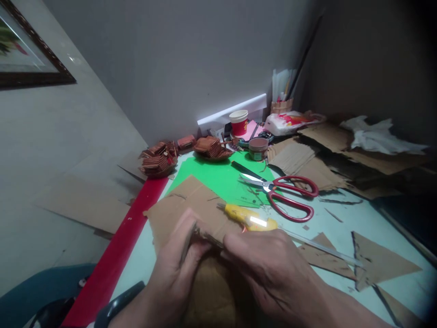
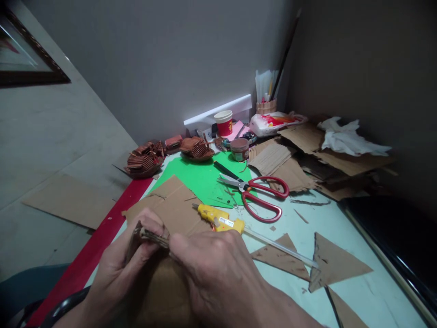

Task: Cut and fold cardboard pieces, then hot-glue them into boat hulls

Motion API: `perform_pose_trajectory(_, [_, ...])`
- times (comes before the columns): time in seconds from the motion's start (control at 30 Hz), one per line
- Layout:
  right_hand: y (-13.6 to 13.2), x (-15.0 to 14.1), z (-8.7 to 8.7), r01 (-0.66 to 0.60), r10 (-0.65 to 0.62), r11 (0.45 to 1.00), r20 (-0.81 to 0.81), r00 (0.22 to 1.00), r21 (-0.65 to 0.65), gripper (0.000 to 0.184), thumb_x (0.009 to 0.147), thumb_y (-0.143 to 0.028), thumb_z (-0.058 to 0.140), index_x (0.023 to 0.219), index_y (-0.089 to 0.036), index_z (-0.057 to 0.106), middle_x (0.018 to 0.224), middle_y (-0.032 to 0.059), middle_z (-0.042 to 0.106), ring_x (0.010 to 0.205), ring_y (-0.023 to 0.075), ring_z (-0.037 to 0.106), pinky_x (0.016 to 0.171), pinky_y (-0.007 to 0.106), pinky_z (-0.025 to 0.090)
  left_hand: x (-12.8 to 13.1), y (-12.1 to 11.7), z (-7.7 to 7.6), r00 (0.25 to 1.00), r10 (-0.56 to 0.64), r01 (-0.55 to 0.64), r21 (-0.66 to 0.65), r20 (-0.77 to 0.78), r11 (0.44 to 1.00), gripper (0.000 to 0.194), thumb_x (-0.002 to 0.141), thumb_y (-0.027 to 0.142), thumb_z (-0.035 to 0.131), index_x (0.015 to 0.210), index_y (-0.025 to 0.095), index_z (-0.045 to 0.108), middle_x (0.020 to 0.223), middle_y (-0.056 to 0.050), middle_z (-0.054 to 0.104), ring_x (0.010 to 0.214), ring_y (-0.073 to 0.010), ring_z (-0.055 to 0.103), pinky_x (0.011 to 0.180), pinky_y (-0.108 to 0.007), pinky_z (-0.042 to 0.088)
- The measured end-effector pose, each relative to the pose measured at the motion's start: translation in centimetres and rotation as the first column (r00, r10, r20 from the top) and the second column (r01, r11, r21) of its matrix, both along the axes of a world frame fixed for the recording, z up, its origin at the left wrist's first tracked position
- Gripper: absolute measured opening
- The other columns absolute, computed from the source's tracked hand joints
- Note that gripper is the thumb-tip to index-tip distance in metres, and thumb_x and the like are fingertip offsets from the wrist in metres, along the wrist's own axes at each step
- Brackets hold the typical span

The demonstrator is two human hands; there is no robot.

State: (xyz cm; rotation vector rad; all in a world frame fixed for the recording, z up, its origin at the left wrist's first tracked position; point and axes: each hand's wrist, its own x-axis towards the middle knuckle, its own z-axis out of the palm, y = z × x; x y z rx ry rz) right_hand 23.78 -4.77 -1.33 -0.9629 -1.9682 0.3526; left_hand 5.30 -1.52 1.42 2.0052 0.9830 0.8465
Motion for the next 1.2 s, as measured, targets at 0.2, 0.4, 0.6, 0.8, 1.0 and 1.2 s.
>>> perform_pose_trajectory(0.2, [-0.4,0.1,0.6,0.035,-0.037,0.998,0.031,0.999,0.06,0.015,0.082,-0.01,0.038,0.072,-0.022,0.036,0.06,-0.0048,0.043,0.052,0.0123,0.036,0.05,0.029,0.024,-0.4,0.2,-0.3,0.994,-0.105,0.105,-0.014,0.018,0.994,0.021,0.103,0.025,0.042,0.085,0.025,0.052,0.083,0.003,0.046,0.075,-0.0126,0.046,0.069,-0.022,0.039])
perform_pose_trajectory(0.4, [-0.4,-0.6,-0.2,0.149,-0.156,0.974,0.033,0.987,0.171,0.014,0.082,-0.011,0.038,0.073,-0.021,0.036,0.063,-0.0024,0.043,0.057,0.0151,0.035,0.052,0.032,0.016,-0.4,0.1,-0.1,0.997,-0.078,0.08,-0.084,0.028,0.993,0.022,0.103,0.03,0.043,0.083,0.025,0.052,0.082,0.003,0.046,0.075,-0.0125,0.045,0.069,-0.022,0.039])
perform_pose_trajectory(0.6, [-0.7,-0.9,-0.1,0.146,-0.151,0.984,0.038,0.988,0.103,0.014,0.085,-0.011,0.041,0.077,-0.021,0.039,0.069,-0.0006,0.047,0.061,0.0155,0.039,0.053,0.029,0.024,0.3,-0.2,0.0,0.999,-0.04,0.045,-0.144,0.031,0.989,0.022,0.1,0.035,0.047,0.083,0.024,0.053,0.082,0.002,0.051,0.077,-0.014,0.05,0.071,-0.024,0.041])
perform_pose_trajectory(0.8, [-0.5,-0.6,0.4,0.021,-0.024,0.999,-0.059,0.998,-0.045,0.015,0.091,-0.008,0.039,0.083,-0.021,0.042,0.072,-0.0025,0.047,0.061,0.0126,0.042,0.056,0.025,0.032,0.7,-0.3,-0.1,0.988,0.128,-0.141,-0.174,-0.083,0.975,0.022,0.092,0.043,0.055,0.095,0.022,0.062,0.09,-0.007,0.064,0.09,-0.0259,0.059,0.075,-0.035,0.048])
perform_pose_trajectory(1.0, [-0.4,-0.8,0.4,-0.002,-0.02,0.986,-0.134,0.991,-0.168,0.02,0.1,-0.013,0.042,0.081,-0.02,0.042,0.073,-0.0051,0.046,0.062,0.0093,0.042,0.057,0.021,0.031,0.8,-0.3,-0.3,0.964,0.219,-0.246,-0.199,-0.147,0.949,0.036,0.086,0.049,0.059,0.107,0.021,0.065,0.113,-0.013,0.069,0.108,-0.0342,0.06,0.091,-0.047,0.049])
perform_pose_trajectory(1.2, [-0.3,-0.9,0.9,0.046,-0.057,0.989,-0.077,0.995,-0.138,0.021,0.099,-0.014,0.044,0.08,-0.02,0.041,0.07,-0.0052,0.044,0.061,0.0101,0.04,0.056,0.022,0.029,0.3,-0.3,-1.5,0.969,0.192,-0.219,-0.187,-0.153,0.958,0.043,0.087,0.051,0.056,0.117,0.021,0.063,0.128,-0.016,0.066,0.123,-0.0381,0.057,0.107,-0.058,0.04])
